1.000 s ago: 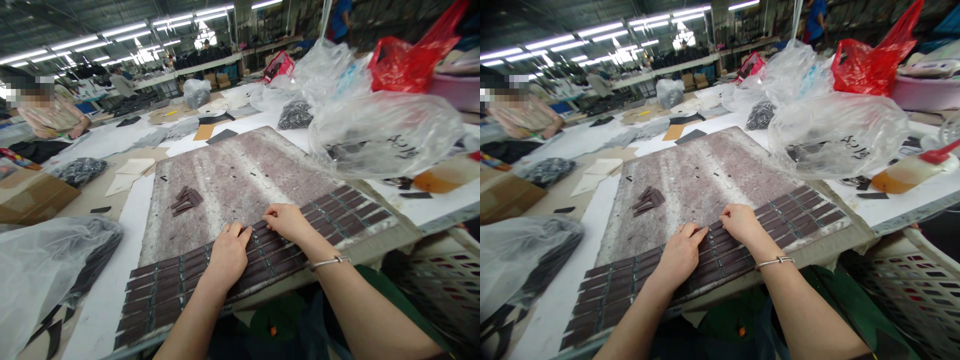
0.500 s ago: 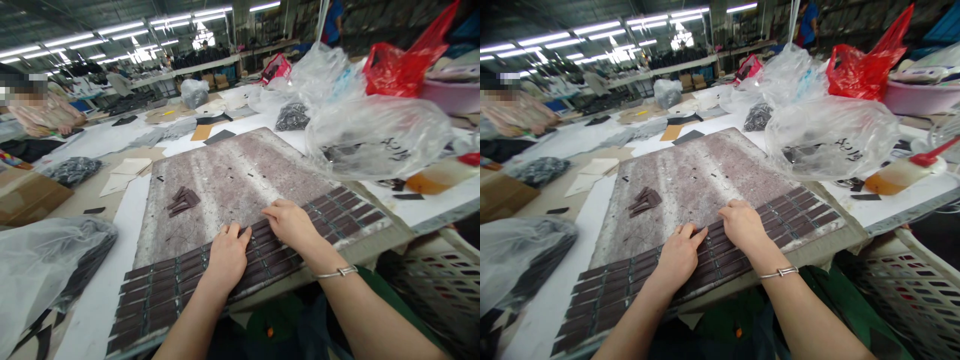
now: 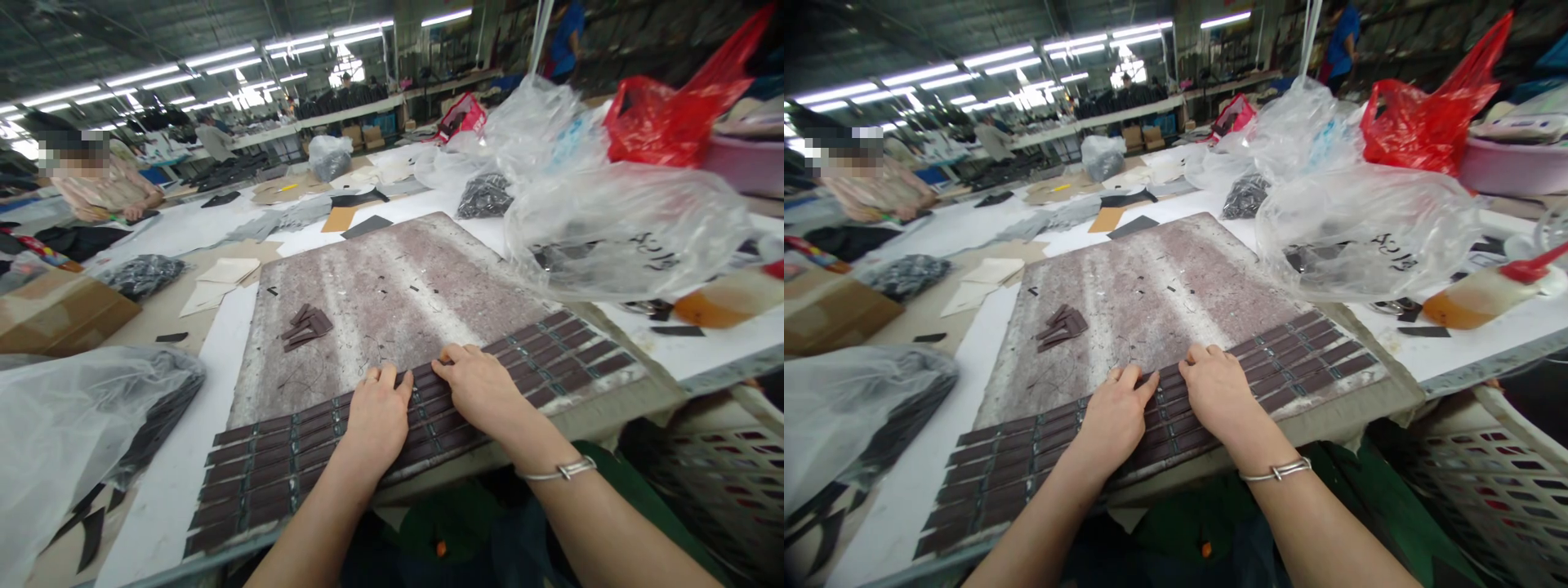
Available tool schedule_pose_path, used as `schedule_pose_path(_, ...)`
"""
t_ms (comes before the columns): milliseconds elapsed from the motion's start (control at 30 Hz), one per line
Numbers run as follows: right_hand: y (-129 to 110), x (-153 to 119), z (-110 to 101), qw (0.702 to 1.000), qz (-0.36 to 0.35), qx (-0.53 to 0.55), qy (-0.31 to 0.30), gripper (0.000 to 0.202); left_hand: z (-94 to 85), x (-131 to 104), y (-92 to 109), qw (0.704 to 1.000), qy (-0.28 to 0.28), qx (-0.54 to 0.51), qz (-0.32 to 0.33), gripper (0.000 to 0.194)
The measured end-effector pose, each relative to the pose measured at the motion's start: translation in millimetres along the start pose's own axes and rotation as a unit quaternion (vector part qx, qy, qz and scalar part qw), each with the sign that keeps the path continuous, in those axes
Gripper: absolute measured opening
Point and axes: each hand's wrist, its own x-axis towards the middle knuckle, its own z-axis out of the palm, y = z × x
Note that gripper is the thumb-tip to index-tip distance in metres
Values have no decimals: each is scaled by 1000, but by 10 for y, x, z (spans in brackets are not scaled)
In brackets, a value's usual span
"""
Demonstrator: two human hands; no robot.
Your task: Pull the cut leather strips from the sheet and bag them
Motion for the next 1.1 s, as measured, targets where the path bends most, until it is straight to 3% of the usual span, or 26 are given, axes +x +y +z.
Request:
schedule_pose_path(100,-37,-20,0,1000,-3,-11,6,31,-29,-36,10,1000,9,-29,-1,47)
schedule_pose_path(200,-78,-14,20,1000,0,-26,15,31,-76,-31,-150,995,43,-90,-20,43)
schedule_pose_path(367,-89,15,64,999,-2,-11,32,29,-141,66,-936,969,134,-58,-200,34)
schedule_pose_path(467,-61,16,70,999,2,11,40,30,-79,153,-1432,953,95,5,-288,38)
schedule_pose_path(567,-42,23,74,999,12,29,39,30,11,234,-1726,962,34,35,-269,39)
schedule_pose_path(867,23,33,166,995,23,82,46,28,-77,379,-2032,973,-36,48,-221,23)
schedule_pose_path(1100,9,-3,180,994,23,83,63,31,-124,468,-2079,979,-62,30,-190,18)
